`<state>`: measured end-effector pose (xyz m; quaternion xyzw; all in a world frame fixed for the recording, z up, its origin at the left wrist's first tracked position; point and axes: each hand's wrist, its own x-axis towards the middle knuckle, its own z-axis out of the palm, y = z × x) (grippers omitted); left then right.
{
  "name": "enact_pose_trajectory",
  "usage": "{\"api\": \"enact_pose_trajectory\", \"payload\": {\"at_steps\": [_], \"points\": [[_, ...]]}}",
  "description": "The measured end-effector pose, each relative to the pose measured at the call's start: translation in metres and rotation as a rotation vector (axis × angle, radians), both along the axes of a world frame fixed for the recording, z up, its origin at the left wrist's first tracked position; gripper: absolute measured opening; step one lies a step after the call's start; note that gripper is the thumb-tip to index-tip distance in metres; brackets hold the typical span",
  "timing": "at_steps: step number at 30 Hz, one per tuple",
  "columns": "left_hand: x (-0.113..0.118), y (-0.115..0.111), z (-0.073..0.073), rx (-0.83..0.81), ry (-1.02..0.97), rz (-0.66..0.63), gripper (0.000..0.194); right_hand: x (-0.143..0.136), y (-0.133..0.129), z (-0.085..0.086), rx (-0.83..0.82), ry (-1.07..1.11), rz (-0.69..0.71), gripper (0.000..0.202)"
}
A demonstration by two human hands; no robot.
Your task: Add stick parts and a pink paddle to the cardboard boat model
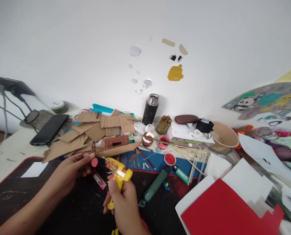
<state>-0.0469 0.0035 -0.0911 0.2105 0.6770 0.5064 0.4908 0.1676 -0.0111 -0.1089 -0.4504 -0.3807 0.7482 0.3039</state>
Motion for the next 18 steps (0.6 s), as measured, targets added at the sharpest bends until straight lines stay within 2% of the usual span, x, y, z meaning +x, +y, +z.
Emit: {"api": "enact_pose_trajectory", "payload": {"at_steps": [7, 18], "points": [[-0.0003, -0.0007, -0.0001, 0.016, 0.004, -0.016, 0.057, -0.0003, 0.0002, -0.0003, 0.004, 0.009, 0.003, 0.103], [0.0003, 0.0000, 0.0008, 0.006, -0.022, -0.004, 0.064, -0.0012, -0.0003, -0.0026, -0.023, 0.000, -0.013, 0.103]]}}
